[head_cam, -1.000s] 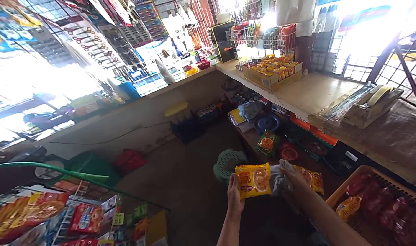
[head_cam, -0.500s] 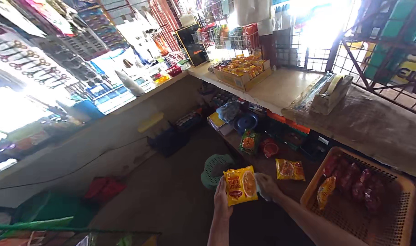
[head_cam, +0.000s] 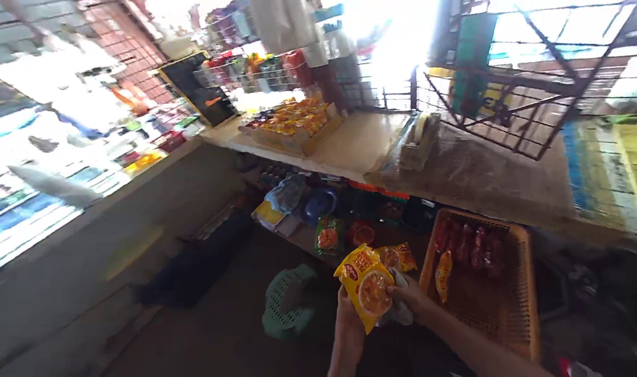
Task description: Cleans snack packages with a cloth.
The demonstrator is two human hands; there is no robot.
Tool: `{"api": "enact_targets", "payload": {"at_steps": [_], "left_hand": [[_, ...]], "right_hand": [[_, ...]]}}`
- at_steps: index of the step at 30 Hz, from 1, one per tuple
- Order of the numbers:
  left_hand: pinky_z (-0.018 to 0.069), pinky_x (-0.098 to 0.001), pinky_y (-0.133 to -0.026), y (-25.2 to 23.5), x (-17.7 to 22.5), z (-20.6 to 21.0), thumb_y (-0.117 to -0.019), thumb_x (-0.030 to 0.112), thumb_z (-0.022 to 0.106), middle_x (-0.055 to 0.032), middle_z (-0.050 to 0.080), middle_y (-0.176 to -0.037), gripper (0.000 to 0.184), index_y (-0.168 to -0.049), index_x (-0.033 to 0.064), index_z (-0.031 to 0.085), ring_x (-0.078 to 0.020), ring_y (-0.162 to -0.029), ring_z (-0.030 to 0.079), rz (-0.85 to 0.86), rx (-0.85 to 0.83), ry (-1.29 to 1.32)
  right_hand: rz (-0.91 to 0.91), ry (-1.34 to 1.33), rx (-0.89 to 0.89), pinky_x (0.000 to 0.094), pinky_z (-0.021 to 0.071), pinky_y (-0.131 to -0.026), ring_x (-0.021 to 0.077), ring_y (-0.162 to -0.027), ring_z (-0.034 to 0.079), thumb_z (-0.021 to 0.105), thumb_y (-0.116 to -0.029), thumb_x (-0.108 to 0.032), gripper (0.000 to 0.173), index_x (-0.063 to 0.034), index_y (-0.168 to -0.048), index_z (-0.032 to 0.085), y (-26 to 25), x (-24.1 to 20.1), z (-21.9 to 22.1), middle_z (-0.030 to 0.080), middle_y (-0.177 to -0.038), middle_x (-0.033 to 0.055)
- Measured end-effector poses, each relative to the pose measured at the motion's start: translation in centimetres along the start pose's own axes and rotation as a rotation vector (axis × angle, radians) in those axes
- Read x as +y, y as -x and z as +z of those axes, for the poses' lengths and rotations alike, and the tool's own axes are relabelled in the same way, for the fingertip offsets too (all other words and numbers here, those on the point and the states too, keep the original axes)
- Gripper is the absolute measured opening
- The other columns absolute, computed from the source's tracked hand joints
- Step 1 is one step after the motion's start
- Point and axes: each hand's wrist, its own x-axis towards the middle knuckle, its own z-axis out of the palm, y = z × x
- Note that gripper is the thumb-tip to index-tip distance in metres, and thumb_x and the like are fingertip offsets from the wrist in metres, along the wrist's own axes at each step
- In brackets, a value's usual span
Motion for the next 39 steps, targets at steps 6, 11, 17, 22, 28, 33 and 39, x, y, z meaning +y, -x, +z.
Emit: {"api": "enact_targets", "payload": {"at_steps": [6, 11, 17, 22, 28, 33, 39], "left_hand": [[0.0608, -0.0284, -0.085, -3.0, -5.0, 6.4, -0.0823, 0.015, 0.070, -0.0100, 0.070, -0.108, 0.062, -0.134, -0.0087, 0.047, -0.0091, -0.095, 0.071, 0.079, -0.049, -0.380], [0.0539, -0.0551, -0.097, -4.7, -7.5, 13.3, -0.0931, 0.034, 0.073, -0.0211, 0.069, -0.120, 0.063, -0.145, 0.0041, 0.051, -0.0346, -0.109, 0.069, -0.232, -0.480, -1.096], [0.0498, -0.0609, -0.098, -6.5, -14.6, 18.4, -0.0988, 0.051, 0.058, -0.0234, 0.066, -0.125, 0.068, -0.148, 0.0065, 0.046, -0.0421, -0.117, 0.064, -0.300, -0.744, -1.663], [0.0400, -0.0558, -0.111, -8.5, -16.5, 18.2, -0.0966, 0.045, 0.064, -0.0216, 0.058, -0.141, 0.063, -0.146, 0.0079, 0.052, -0.0402, -0.135, 0.050, -0.143, -0.603, -1.790], [0.0341, -0.0533, -0.114, -9.8, -17.2, 17.1, -0.0973, 0.052, 0.060, -0.0221, 0.048, -0.149, 0.063, -0.140, 0.0059, 0.058, -0.0385, -0.143, 0.040, -0.096, -0.516, -1.847], [0.0450, -0.0541, -0.106, -9.5, -15.7, 15.7, -0.0900, 0.040, 0.074, -0.0255, 0.060, -0.132, 0.058, -0.132, 0.0019, 0.061, -0.0419, -0.127, 0.055, 0.141, -0.398, -1.500], [0.0530, -0.0433, -0.087, -11.2, -13.5, 7.2, -0.1021, 0.020, 0.063, -0.0186, 0.067, -0.105, 0.032, -0.120, -0.0069, 0.061, -0.0252, -0.095, 0.064, -0.346, 0.400, -0.552]], "right_hand": [[-0.240, 0.492, 0.367, 0.0387, 0.0603, -0.088, 0.0182, -0.096, 0.071, 0.066, -0.0945, -0.028, 0.048, 0.0031, -0.130, 0.060, 5.6, -5.1, -9.6, 0.070, -0.112, 0.0143], [-0.429, 0.367, 0.967, 0.0317, 0.0598, -0.077, 0.0119, -0.083, 0.067, 0.062, -0.0979, -0.013, 0.039, 0.0085, -0.129, 0.055, 13.1, -9.4, -17.3, 0.067, -0.102, 0.0128], [-0.545, 0.266, 1.083, 0.0207, 0.0589, -0.072, 0.0008, -0.076, 0.066, 0.062, -0.0948, -0.014, 0.032, 0.0036, -0.121, 0.058, 17.1, -9.5, -19.5, 0.067, -0.091, -0.0003], [-0.489, 0.274, 1.048, 0.0186, 0.0576, -0.076, -0.0007, -0.080, 0.067, 0.063, -0.0935, -0.014, 0.033, 0.0048, -0.121, 0.059, 17.4, -9.0, -19.9, 0.068, -0.094, 0.0007], [-0.474, 0.269, 0.978, 0.0183, 0.0581, -0.074, -0.0005, -0.079, 0.067, 0.063, -0.0935, -0.010, 0.031, 0.0048, -0.120, 0.059, 16.0, -9.5, -19.8, 0.068, -0.093, 0.0007], [-0.440, 0.351, 0.906, 0.0182, 0.0585, -0.074, -0.0005, -0.080, 0.068, 0.066, -0.0898, -0.014, 0.038, 0.0048, -0.122, 0.059, 15.0, -9.2, -19.2, 0.069, -0.096, 0.0016], [-0.429, 0.356, 0.903, 0.0165, 0.0581, -0.073, -0.0028, -0.078, 0.067, 0.065, -0.0889, -0.015, 0.037, 0.0027, -0.121, 0.060, 14.8, -8.9, -18.7, 0.069, -0.092, -0.0030]]}}
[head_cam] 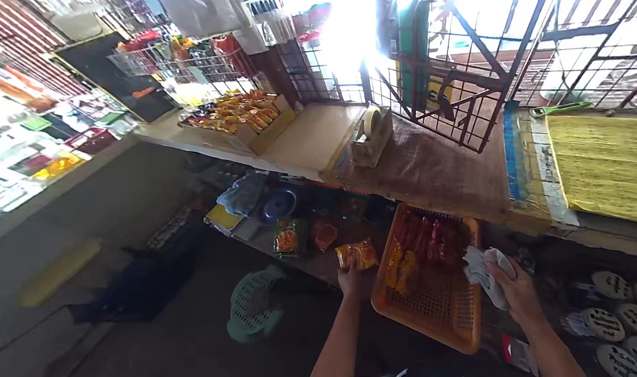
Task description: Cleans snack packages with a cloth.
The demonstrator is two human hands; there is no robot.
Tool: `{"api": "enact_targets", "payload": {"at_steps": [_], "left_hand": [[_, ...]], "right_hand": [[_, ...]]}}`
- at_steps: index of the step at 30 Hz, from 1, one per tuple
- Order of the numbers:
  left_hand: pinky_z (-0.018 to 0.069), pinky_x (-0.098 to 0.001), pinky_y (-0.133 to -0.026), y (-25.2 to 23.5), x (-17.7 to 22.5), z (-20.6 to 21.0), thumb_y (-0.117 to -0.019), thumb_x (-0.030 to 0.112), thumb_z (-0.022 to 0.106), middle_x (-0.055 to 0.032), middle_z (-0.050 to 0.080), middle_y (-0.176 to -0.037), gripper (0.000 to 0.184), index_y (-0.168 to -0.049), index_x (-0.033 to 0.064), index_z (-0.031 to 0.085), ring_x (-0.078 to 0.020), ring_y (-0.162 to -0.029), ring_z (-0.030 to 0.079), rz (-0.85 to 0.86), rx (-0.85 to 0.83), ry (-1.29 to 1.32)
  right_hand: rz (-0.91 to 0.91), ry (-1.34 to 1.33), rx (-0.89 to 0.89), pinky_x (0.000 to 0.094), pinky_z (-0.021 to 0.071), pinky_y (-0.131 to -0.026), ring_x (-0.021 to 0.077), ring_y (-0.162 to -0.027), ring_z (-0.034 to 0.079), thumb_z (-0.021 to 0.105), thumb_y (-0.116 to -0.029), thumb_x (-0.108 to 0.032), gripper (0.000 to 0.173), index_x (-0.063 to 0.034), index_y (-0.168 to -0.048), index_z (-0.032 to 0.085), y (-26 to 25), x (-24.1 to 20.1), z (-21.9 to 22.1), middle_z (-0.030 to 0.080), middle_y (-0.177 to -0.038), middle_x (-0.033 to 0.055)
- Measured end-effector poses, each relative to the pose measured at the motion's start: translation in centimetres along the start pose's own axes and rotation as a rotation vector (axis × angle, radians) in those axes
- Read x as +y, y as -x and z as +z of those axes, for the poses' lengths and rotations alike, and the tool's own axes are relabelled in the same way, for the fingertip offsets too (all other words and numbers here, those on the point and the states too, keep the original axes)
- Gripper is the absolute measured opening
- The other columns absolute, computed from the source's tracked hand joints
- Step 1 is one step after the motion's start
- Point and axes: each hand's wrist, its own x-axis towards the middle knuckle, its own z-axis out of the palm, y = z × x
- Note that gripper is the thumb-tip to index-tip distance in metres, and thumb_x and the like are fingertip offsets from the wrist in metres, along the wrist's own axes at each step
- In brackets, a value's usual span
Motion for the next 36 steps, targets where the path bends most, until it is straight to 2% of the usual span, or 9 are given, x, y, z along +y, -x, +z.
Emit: {"api": "enact_targets", "payload": {"at_steps": [2, 5, 8, 13, 17, 25, 30, 33, 36], "left_hand": [[0.0527, -0.0299, -0.056, -1.0, -2.2, -0.5, -0.1079, 0.031, 0.047, -0.0039, 0.059, -0.072, 0.029, -0.099, 0.0049, 0.055, -0.0120, -0.058, 0.057, -0.360, -0.180, 0.280], [0.0558, -0.0330, -0.071, -1.8, -3.7, 0.3, -0.1088, 0.044, 0.042, -0.0146, 0.065, -0.102, 0.050, -0.128, -0.0018, 0.050, -0.0175, -0.079, 0.064, -0.512, -0.255, 0.537], [0.0519, -0.0362, -0.090, -3.2, -3.5, 2.1, -0.1067, 0.041, 0.051, -0.0249, 0.052, -0.139, 0.061, -0.147, -0.0035, 0.039, -0.0264, -0.109, 0.061, -0.476, -0.072, 0.598], [0.0505, -0.0370, -0.073, -4.5, -3.2, 3.1, -0.1029, 0.034, 0.062, -0.0194, 0.061, -0.104, 0.048, -0.128, -0.0061, 0.055, -0.0225, -0.082, 0.057, -0.357, 0.117, 0.401], [0.0467, -0.0569, -0.097, -4.8, -2.3, 1.0, -0.1042, 0.028, 0.060, -0.0315, 0.059, -0.130, 0.048, -0.137, -0.0066, 0.053, -0.0418, -0.116, 0.058, -0.157, 0.178, 0.430], [0.0625, -0.0406, -0.080, -1.1, 1.8, -10.3, -0.0997, 0.011, 0.057, -0.0179, 0.067, -0.114, 0.058, -0.150, 0.0029, 0.029, -0.0228, -0.094, 0.072, 0.157, -0.302, 0.635], [0.0611, -0.0328, -0.080, 3.2, 2.3, -13.5, -0.0848, 0.007, 0.063, -0.0057, 0.070, -0.103, 0.057, -0.136, -0.0021, 0.040, -0.0113, -0.088, 0.071, 0.327, -0.383, 0.544], [0.0575, -0.0269, -0.082, 4.5, 1.8, -16.6, -0.0904, 0.001, 0.056, 0.0008, 0.068, -0.096, 0.032, -0.122, -0.0019, 0.052, -0.0039, -0.087, 0.066, 0.376, -0.336, 0.397], [0.0589, -0.0324, -0.090, 4.8, 1.1, -20.0, -0.0916, 0.000, 0.066, -0.0103, 0.069, -0.110, 0.045, -0.133, -0.0071, 0.050, -0.0119, -0.097, 0.069, 0.387, -0.305, 0.210]], "right_hand": [[0.003, -0.012, -0.005, 0.0170, 0.0584, -0.072, -0.0024, -0.077, 0.067, 0.065, -0.0896, -0.015, 0.034, 0.0014, -0.119, 0.060, 0.1, -0.2, 0.5, 0.069, -0.090, -0.0043], [-0.004, -0.012, -0.021, 0.0174, 0.0588, -0.073, -0.0025, -0.079, 0.068, 0.065, -0.0878, -0.015, 0.035, 0.0004, -0.119, 0.060, 0.5, -0.4, 1.7, 0.070, -0.091, -0.0053], [-0.024, -0.013, -0.037, 0.0179, 0.0595, -0.072, -0.0018, -0.079, 0.069, 0.066, -0.0856, -0.017, 0.034, -0.0022, -0.116, 0.062, 1.3, -1.0, 2.7, 0.071, -0.091, -0.0066], [-0.027, -0.011, -0.063, 0.0162, 0.0591, -0.072, -0.0047, -0.077, 0.068, 0.064, -0.0871, -0.014, 0.029, -0.0039, -0.114, 0.061, 2.5, -1.1, 3.9, 0.070, -0.088, -0.0107], [0.001, 0.000, -0.110, 0.0183, 0.0596, -0.072, -0.0027, -0.078, 0.068, 0.066, -0.0847, -0.018, 0.034, -0.0036, -0.116, 0.062, 3.0, -0.9, 5.2, 0.070, -0.089, -0.0088], [-0.339, 0.076, -0.735, 0.0232, 0.0584, -0.084, 0.0004, -0.092, 0.067, 0.053, -0.0978, -0.060, 0.066, -0.0002, -0.123, 0.065, 3.4, -4.7, 16.4, 0.072, -0.107, -0.0020], [-0.847, 0.411, -1.082, 0.0579, 0.0396, -0.114, 0.0382, -0.141, 0.047, 0.061, -0.0981, -0.034, 0.042, -0.0120, -0.133, 0.068, 7.3, -4.2, 27.9, 0.055, -0.147, 0.0199], [-1.092, 0.499, -1.255, 0.0569, 0.0400, -0.112, 0.0318, -0.135, 0.054, 0.059, -0.0990, -0.038, 0.036, -0.0158, -0.124, 0.073, 8.1, -1.1, 33.5, 0.066, -0.136, 0.0089], [-0.810, 0.576, -1.399, 0.0532, 0.0503, -0.101, 0.0290, -0.115, 0.067, 0.055, -0.1019, -0.041, 0.041, -0.0078, -0.117, 0.075, 8.1, -1.5, 38.0, 0.072, -0.119, 0.0129]]}}
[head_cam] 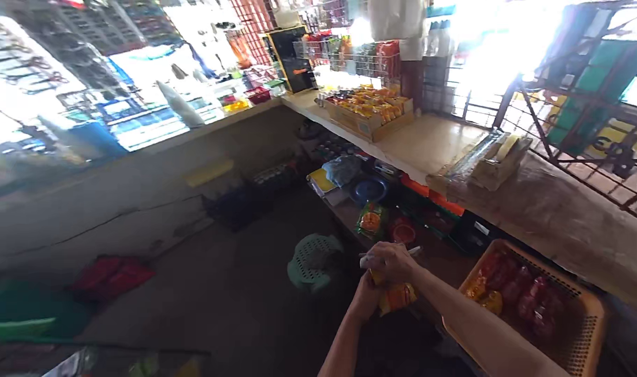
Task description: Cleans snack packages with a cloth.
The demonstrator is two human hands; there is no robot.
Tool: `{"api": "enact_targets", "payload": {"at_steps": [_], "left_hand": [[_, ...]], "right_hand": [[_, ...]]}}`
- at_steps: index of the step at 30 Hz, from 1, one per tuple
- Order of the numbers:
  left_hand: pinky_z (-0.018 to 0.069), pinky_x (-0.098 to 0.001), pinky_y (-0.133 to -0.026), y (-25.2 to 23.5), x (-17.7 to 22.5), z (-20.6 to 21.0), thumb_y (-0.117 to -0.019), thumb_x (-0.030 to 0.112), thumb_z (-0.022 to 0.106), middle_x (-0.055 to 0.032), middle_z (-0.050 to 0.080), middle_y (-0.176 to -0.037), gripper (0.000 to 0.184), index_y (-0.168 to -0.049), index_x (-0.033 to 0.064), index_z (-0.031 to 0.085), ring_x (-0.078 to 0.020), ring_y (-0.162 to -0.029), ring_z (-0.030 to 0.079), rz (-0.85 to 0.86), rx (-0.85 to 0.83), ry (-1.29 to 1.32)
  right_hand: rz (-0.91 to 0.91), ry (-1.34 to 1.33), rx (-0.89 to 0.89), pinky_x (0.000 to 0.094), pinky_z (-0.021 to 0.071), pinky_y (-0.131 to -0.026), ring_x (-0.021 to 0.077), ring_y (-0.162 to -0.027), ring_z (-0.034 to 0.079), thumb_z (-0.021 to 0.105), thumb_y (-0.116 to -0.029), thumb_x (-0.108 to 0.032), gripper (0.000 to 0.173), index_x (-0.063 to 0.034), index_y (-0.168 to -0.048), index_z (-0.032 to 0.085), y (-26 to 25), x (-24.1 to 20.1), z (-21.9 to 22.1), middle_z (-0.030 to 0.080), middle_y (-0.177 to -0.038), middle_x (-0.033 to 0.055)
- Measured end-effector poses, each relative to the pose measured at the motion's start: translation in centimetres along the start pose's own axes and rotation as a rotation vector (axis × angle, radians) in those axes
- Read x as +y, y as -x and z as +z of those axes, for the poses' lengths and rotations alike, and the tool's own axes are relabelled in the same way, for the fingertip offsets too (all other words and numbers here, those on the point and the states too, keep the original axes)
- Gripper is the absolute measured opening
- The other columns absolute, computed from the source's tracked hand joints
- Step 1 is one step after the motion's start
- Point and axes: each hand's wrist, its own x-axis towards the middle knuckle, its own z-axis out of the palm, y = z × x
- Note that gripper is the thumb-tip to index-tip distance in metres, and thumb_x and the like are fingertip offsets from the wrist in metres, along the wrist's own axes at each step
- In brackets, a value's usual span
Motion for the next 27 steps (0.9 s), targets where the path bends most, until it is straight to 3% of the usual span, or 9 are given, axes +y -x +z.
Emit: {"api": "enact_targets", "payload": {"at_steps": [3, 5, 8, 13, 16, 19, 23, 25, 27], "left_hand": [[0.0619, -0.0373, -0.086, 2.3, -0.8, -2.1, -0.0880, 0.002, 0.065, -0.0139, 0.072, -0.107, 0.047, -0.132, -0.0066, 0.050, -0.0187, -0.094, 0.073, 0.018, 0.207, 0.195], [0.0626, -0.0372, -0.081, 3.4, -0.1, -3.7, -0.0967, 0.006, 0.056, -0.0122, 0.073, -0.101, 0.034, -0.129, -0.0050, 0.051, -0.0181, -0.089, 0.073, 0.046, 0.438, 0.368], [0.0622, -0.0358, -0.082, 4.1, 1.0, -4.9, -0.1111, 0.022, 0.038, -0.0097, 0.073, -0.101, 0.033, -0.132, -0.0013, 0.050, -0.0160, -0.090, 0.073, 0.060, 0.614, 0.549], [0.0596, -0.0291, -0.069, 4.3, 1.5, -3.5, -0.1110, 0.017, 0.023, -0.0020, 0.069, -0.084, 0.032, -0.114, 0.0071, 0.054, -0.0096, -0.076, 0.069, 0.158, 0.746, 0.767], [0.0589, -0.0290, -0.069, 4.4, 1.6, -2.9, -0.1117, 0.020, 0.022, -0.0025, 0.067, -0.085, 0.034, -0.112, 0.0075, 0.053, -0.0101, -0.077, 0.068, 0.208, 0.887, 0.862], [0.0579, -0.0361, -0.086, 4.4, 3.0, -2.3, -0.1139, 0.027, 0.026, -0.0123, 0.064, -0.112, 0.040, -0.137, 0.0006, 0.044, -0.0165, -0.099, 0.067, 0.195, 0.985, 0.854], [0.0586, -0.0357, -0.088, 4.1, 3.3, -1.2, -0.1136, 0.027, 0.029, -0.0132, 0.064, -0.114, 0.039, -0.137, -0.0005, 0.045, -0.0163, -0.101, 0.068, 0.207, 1.017, 0.780], [0.0572, -0.0380, -0.091, 3.7, 3.4, -1.5, -0.1138, 0.031, 0.026, -0.0147, 0.062, -0.121, 0.044, -0.142, 0.0008, 0.042, -0.0186, -0.106, 0.066, 0.236, 1.000, 0.824], [0.0578, -0.0380, -0.090, 3.0, 3.4, -1.8, -0.1137, 0.035, 0.021, -0.0131, 0.063, -0.119, 0.047, -0.142, 0.0033, 0.041, -0.0178, -0.105, 0.067, 0.253, 0.939, 0.859]], "right_hand": [[0.331, -0.062, -0.084, 0.0578, 0.0477, -0.104, 0.0368, -0.118, 0.065, 0.056, -0.1025, -0.040, 0.044, -0.0038, -0.125, 0.068, -3.5, 0.1, -1.2, 0.069, -0.122, 0.0210], [0.378, -0.161, 0.072, 0.0560, 0.0483, -0.102, 0.0368, -0.115, 0.065, 0.056, -0.1030, -0.035, 0.043, -0.0018, -0.129, 0.064, -4.4, -1.7, -1.9, 0.068, -0.120, 0.0232], [0.120, -0.306, 0.214, 0.0455, 0.0514, -0.099, 0.0271, -0.112, 0.065, 0.057, -0.1025, -0.033, 0.039, -0.0002, -0.119, 0.070, -5.0, -6.6, -0.8, 0.067, -0.122, 0.0180], [-0.235, 0.061, 0.058, 0.0630, 0.0274, -0.118, 0.0391, -0.144, 0.043, 0.051, -0.1032, -0.033, 0.038, -0.0157, -0.132, 0.069, -3.7, -9.6, 8.2, 0.057, -0.147, 0.0151], [-0.427, 0.106, 0.348, 0.0658, 0.0408, -0.108, 0.0410, -0.130, 0.058, 0.062, -0.0971, -0.030, 0.029, -0.0176, -0.120, 0.076, -1.5, -8.0, 10.5, 0.067, -0.133, 0.0143], [-0.158, -0.176, 0.476, 0.0581, 0.0458, -0.108, 0.0430, -0.127, 0.058, 0.067, -0.0933, -0.021, 0.033, -0.0001, -0.118, 0.073, -0.2, -5.6, 9.9, 0.064, -0.130, 0.0254], [0.417, -0.891, 0.293, 0.0382, 0.0546, -0.091, 0.0209, -0.105, 0.065, 0.049, -0.1069, -0.031, 0.049, 0.0055, -0.139, 0.050, -0.6, -4.6, 7.4, 0.064, -0.122, 0.0206], [0.435, -1.149, 0.270, 0.0387, 0.0576, -0.089, 0.0208, -0.104, 0.066, 0.060, -0.0994, -0.027, 0.064, 0.0015, -0.150, 0.033, 0.3, -5.2, 7.3, 0.061, -0.125, 0.0200], [0.395, -1.202, 0.355, 0.0381, 0.0597, -0.086, 0.0206, -0.102, 0.068, 0.073, -0.0876, -0.022, 0.074, 0.0005, -0.147, 0.035, 1.0, -6.2, 7.2, 0.063, -0.122, 0.0180]]}}
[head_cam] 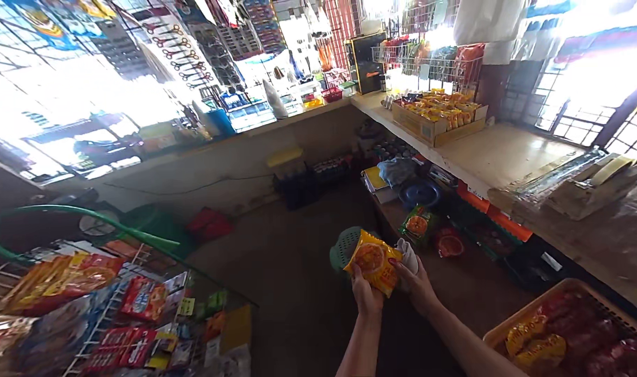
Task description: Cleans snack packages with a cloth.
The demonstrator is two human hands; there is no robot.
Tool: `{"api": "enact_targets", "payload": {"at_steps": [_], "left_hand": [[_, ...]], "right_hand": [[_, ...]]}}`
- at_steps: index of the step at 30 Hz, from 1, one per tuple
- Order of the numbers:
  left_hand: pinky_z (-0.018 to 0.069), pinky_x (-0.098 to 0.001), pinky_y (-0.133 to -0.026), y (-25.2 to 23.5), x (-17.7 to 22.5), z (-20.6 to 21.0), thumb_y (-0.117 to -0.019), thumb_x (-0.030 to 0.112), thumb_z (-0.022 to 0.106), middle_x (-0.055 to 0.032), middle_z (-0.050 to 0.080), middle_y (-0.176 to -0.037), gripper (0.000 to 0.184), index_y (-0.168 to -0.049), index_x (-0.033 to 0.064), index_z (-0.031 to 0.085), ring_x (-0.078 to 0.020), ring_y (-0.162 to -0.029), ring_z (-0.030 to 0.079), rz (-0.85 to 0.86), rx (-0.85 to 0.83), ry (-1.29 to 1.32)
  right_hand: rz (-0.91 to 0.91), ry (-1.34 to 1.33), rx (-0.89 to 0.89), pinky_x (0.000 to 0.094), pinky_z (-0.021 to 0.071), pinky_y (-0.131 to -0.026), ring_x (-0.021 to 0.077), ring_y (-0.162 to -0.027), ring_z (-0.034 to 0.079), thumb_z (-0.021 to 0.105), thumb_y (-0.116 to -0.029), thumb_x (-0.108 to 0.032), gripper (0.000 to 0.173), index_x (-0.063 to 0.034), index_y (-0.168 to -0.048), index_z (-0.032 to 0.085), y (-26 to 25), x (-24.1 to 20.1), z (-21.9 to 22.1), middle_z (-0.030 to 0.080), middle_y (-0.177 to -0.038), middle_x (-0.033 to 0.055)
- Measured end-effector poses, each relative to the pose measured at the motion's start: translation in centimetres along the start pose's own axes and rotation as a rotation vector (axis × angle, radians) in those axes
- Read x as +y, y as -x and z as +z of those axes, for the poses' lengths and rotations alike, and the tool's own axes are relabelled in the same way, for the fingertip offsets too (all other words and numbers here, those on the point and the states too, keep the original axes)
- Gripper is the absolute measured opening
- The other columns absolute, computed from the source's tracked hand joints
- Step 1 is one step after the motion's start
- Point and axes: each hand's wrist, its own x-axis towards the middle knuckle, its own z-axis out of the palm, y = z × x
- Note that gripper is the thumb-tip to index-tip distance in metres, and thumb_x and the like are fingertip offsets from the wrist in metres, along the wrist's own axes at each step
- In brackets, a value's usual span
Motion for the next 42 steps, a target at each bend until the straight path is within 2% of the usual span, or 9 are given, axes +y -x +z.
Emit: {"api": "enact_targets", "payload": {"at_steps": [4, 8, 12, 20, 26, 31, 35, 38, 42], "left_hand": [[0.0518, -0.0430, -0.094, -1.3, -1.4, -0.4, -0.1134, 0.030, 0.030, -0.0187, 0.053, -0.137, 0.046, -0.153, 0.0061, 0.029, -0.0245, -0.117, 0.058, -0.041, -0.001, -0.243], [0.0482, -0.0514, -0.098, 1.3, 0.2, -0.4, -0.1117, 0.044, 0.027, -0.0172, 0.041, -0.155, 0.057, -0.160, 0.0151, 0.022, -0.0317, -0.131, 0.052, -0.150, -0.135, -0.356], [0.0609, -0.0325, -0.072, 1.1, 1.9, 0.4, -0.1107, 0.028, 0.036, -0.0063, 0.070, -0.092, 0.031, -0.120, 0.0060, 0.056, -0.0141, -0.080, 0.071, -0.335, -0.240, -0.192], [0.0624, -0.0370, -0.079, -0.9, 1.7, -2.7, -0.1078, 0.013, 0.045, -0.0117, 0.071, -0.102, 0.028, -0.133, 0.0011, 0.048, -0.0187, -0.089, 0.073, -0.223, -0.228, -0.256], [0.0622, -0.0347, -0.075, 1.1, -0.1, -1.4, -0.1120, 0.027, 0.022, -0.0066, 0.073, -0.094, 0.036, -0.120, 0.0094, 0.053, -0.0164, -0.085, 0.073, -0.362, -0.319, 0.069], [0.0630, -0.0377, -0.078, -1.1, 0.3, -4.9, -0.1084, 0.013, 0.046, -0.0132, 0.071, -0.102, 0.030, -0.137, 0.0019, 0.044, -0.0198, -0.088, 0.073, -0.253, -0.219, -0.216], [0.0611, -0.0347, -0.082, 0.0, -1.1, -7.3, -0.0918, 0.008, 0.060, -0.0082, 0.070, -0.105, 0.054, -0.140, -0.0024, 0.038, -0.0137, -0.090, 0.071, -0.219, -0.501, -0.471], [0.0582, -0.0301, -0.084, 1.2, -0.4, -6.9, -0.0922, 0.000, 0.058, -0.0023, 0.070, -0.097, 0.029, -0.121, -0.0024, 0.055, -0.0080, -0.089, 0.068, -0.251, -0.625, -0.658], [0.0614, -0.0383, -0.088, 0.9, 0.3, -7.3, -0.0846, 0.003, 0.068, -0.0110, 0.071, -0.110, 0.061, -0.139, -0.0040, 0.041, -0.0177, -0.096, 0.072, -0.312, -0.763, -0.605]], "right_hand": [[-0.375, 0.334, 0.081, 0.0288, 0.0554, -0.094, 0.0135, -0.108, 0.066, 0.082, -0.0795, -0.020, 0.070, 0.0048, -0.137, 0.050, -0.2, -2.0, -0.4, 0.066, -0.121, 0.0157], [-0.899, 0.851, -0.025, 0.0509, 0.0598, -0.086, 0.0386, -0.101, 0.071, 0.082, -0.0729, -0.004, 0.052, 0.0078, -0.121, 0.067, -0.2, -2.5, -2.3, 0.068, -0.115, 0.0284], [-1.251, 1.043, -0.300, 0.0410, 0.0587, -0.091, 0.0320, -0.108, 0.068, 0.069, -0.0879, -0.010, 0.031, -0.0164, -0.118, 0.069, 1.3, 0.4, -3.4, 0.069, -0.113, 0.0174], [-0.554, 0.756, -0.107, 0.0423, 0.0525, -0.102, 0.0279, -0.119, 0.063, 0.078, -0.0846, -0.027, 0.048, 0.0036, -0.121, 0.068, 0.6, -4.1, -4.8, 0.063, -0.130, 0.0216], [-0.918, 1.088, -0.245, 0.0641, 0.0457, -0.103, 0.0439, -0.130, 0.056, 0.064, -0.0952, -0.028, 0.033, -0.0114, -0.122, 0.074, 0.1, -0.8, -0.3, 0.065, -0.134, 0.0186], [-0.669, 0.842, -0.300, 0.0421, 0.0545, -0.102, 0.0310, -0.119, 0.066, 0.066, -0.0929, -0.007, 0.028, 0.0002, -0.119, 0.074, 0.8, 1.0, -4.6, 0.067, -0.127, 0.0217], [-0.663, 0.953, -0.442, 0.0576, 0.0382, -0.115, 0.0364, -0.137, 0.052, 0.062, -0.0983, -0.023, 0.032, -0.0073, -0.124, 0.074, 1.0, -0.8, -1.0, 0.062, -0.141, 0.0170], [-0.714, 1.150, -0.621, 0.0570, 0.0437, -0.108, 0.0328, -0.126, 0.061, 0.058, -0.0989, -0.040, 0.036, -0.0145, -0.116, 0.076, -0.6, -0.1, 0.1, 0.070, -0.127, 0.0106], [-0.170, 0.993, -0.522, 0.0501, 0.0517, -0.099, 0.0293, -0.109, 0.068, 0.057, -0.1008, -0.033, 0.039, -0.0012, -0.119, 0.071, -4.7, -1.0, -2.9, 0.071, -0.115, 0.0186]]}}
